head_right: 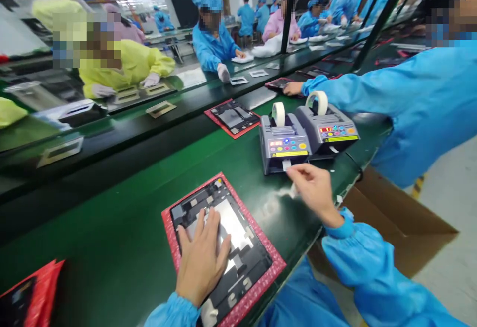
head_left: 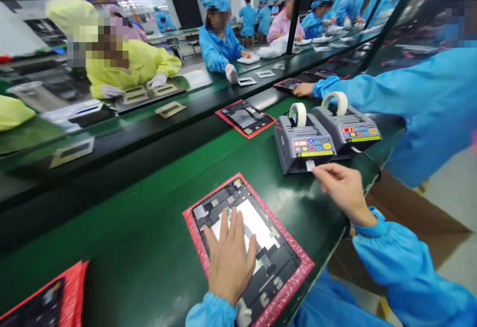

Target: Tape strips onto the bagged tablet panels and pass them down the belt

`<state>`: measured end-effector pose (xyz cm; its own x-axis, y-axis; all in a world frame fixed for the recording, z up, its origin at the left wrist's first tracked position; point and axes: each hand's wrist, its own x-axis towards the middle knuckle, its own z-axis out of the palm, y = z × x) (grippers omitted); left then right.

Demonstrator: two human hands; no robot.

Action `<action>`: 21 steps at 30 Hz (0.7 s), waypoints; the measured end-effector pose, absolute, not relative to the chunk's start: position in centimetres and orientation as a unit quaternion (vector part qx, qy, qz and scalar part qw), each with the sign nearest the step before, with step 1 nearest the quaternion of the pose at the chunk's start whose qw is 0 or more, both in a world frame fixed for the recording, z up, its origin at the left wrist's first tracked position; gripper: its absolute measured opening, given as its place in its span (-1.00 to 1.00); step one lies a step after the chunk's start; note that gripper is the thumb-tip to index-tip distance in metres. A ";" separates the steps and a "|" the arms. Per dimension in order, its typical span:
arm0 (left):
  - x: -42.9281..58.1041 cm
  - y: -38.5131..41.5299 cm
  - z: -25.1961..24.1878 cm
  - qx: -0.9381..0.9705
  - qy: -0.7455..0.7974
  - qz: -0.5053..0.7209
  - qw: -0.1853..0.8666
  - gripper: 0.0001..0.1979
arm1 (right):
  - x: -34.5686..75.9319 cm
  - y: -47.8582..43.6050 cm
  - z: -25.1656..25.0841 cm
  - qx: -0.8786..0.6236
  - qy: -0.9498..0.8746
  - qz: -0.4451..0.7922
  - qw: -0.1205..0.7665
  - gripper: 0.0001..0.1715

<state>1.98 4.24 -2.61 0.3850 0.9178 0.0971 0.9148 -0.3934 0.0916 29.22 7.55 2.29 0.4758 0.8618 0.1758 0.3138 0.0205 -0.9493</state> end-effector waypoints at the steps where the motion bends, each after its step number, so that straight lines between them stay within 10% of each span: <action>1: 1.8 4.2 -2.8 0.833 0.549 0.066 0.011 -0.49 | 30.7 7.5 2.6 -0.671 -0.415 0.237 0.567 -0.70; 15: 1.8 4.2 -2.9 0.832 0.551 0.062 -0.006 -0.49 | 30.3 8.6 1.7 -0.561 -0.299 0.421 0.647 -0.72; 21: 2.2 4.1 -1.6 0.831 0.554 0.049 0.012 -0.48 | 27.4 6.7 0.0 -0.574 -0.385 0.545 0.474 -0.69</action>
<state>2.18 4.10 -1.63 0.3817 0.9218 0.0685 0.9194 -0.3862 0.0744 27.38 6.70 -0.04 0.1083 0.9593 -0.2609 -0.0738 -0.2539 -0.9644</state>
